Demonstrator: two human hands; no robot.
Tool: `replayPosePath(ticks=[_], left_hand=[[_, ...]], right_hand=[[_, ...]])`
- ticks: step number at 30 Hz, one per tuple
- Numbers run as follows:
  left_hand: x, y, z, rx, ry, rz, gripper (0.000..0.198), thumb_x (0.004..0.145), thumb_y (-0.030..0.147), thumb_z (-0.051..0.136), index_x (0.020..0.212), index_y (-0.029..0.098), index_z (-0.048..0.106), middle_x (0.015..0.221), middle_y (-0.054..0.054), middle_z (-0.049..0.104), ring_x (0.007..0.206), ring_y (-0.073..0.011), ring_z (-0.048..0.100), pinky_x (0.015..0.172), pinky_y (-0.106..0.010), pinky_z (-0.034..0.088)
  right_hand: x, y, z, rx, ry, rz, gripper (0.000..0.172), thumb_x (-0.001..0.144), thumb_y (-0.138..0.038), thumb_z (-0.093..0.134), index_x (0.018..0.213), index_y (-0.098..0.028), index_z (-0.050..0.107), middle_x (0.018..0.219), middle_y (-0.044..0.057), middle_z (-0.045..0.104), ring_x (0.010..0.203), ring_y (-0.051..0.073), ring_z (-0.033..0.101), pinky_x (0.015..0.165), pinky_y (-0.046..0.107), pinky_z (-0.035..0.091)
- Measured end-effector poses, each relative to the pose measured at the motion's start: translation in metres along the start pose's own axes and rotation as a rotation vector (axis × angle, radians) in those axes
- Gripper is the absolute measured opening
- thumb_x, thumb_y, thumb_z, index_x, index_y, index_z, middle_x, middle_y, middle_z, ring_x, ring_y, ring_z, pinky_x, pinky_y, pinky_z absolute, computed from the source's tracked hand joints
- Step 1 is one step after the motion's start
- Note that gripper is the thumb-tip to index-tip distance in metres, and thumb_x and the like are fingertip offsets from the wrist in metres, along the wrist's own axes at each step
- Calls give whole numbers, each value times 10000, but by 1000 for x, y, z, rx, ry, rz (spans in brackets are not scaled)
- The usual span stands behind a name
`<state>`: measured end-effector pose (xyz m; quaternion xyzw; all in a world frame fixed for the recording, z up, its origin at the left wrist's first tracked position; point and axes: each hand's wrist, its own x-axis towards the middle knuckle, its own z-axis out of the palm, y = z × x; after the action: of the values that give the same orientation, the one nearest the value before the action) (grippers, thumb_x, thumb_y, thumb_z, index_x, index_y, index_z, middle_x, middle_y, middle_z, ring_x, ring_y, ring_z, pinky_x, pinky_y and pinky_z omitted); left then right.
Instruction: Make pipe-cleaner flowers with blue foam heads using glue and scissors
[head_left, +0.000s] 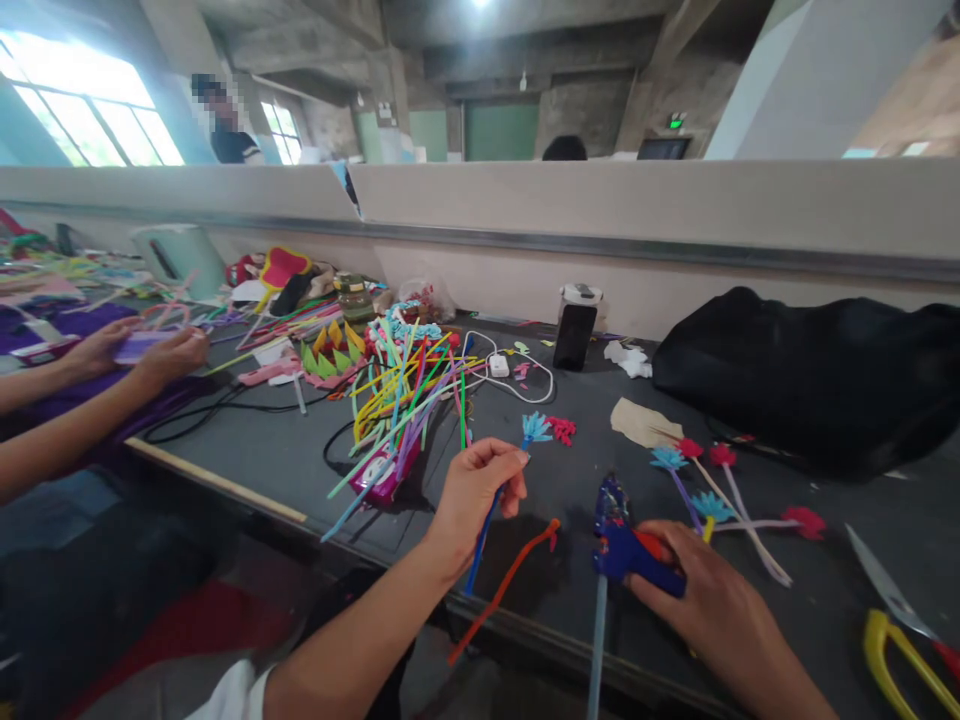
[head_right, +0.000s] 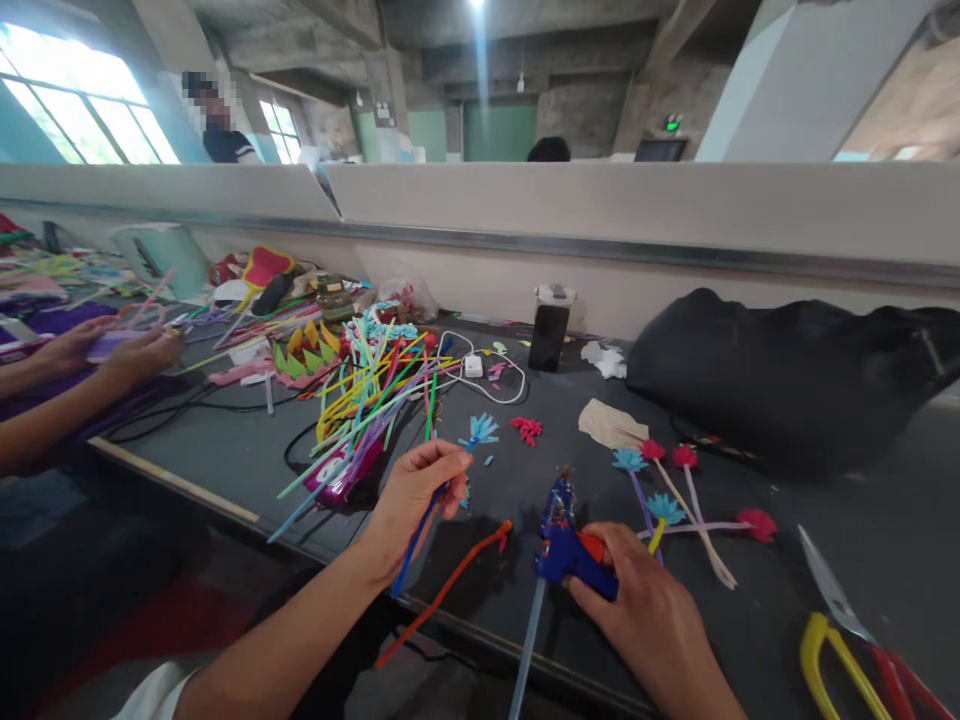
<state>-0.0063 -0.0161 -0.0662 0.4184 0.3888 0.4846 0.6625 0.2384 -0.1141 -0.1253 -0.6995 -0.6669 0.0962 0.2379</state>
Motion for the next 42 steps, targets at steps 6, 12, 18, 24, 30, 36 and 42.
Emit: replayPosePath(ticks=[6, 12, 18, 24, 30, 36, 42], left_hand=[[2, 3, -8, 44, 47, 44, 220, 701, 316, 732, 683, 152, 587, 481, 29, 580, 353, -62, 441, 386, -192, 336], [4, 5, -19, 26, 52, 56, 199, 731, 308, 710, 693, 156, 588, 493, 31, 572, 378, -69, 452, 395, -195, 340], [6, 8, -27, -1, 45, 92, 217, 727, 331, 718, 685, 160, 590, 499, 33, 578, 375, -67, 458, 401, -199, 334], [5, 10, -31, -2, 59, 96, 218, 733, 330, 715, 690, 157, 589, 516, 30, 582, 384, -61, 460, 407, -190, 339], [7, 9, -38, -18, 83, 102, 222, 735, 337, 713, 705, 156, 588, 511, 33, 576, 376, -61, 458, 396, -183, 327], [7, 8, -40, -27, 96, 123, 228, 727, 341, 719, 698, 156, 588, 521, 26, 584, 380, -60, 458, 398, -187, 330], [6, 6, -38, -34, 87, 117, 212, 753, 332, 700, 716, 156, 587, 521, 35, 574, 385, -55, 451, 399, -181, 327]], right_hand=[[-3, 13, -1, 22, -101, 98, 359, 754, -461, 623, 1045, -252, 600, 1057, 51, 686, 956, 240, 671, 817, 358, 519], [-8, 13, -2, 2, -105, 25, 381, 781, -512, 606, 1052, -245, 629, 1044, 73, 682, 930, 249, 662, 821, 376, 520], [-2, -5, -10, -101, 94, -126, 408, 853, -550, 519, 1088, -244, 650, 1078, 94, 663, 1002, 278, 629, 905, 426, 474], [73, -63, -6, -67, -103, -294, 261, 924, -282, 451, 1078, -254, 660, 1065, 46, 681, 960, 201, 646, 823, 318, 485], [135, -88, 25, -37, -189, -376, 213, 815, -117, 585, 905, -244, 730, 941, 14, 714, 894, 201, 660, 724, 268, 471], [159, -109, 56, 50, -189, -386, 235, 931, -364, 553, 987, -158, 650, 983, 31, 667, 867, 161, 639, 781, 348, 530], [149, -128, 60, 80, -157, -312, 363, 995, -364, 396, 957, -101, 644, 914, 10, 630, 857, 163, 638, 755, 314, 508]])
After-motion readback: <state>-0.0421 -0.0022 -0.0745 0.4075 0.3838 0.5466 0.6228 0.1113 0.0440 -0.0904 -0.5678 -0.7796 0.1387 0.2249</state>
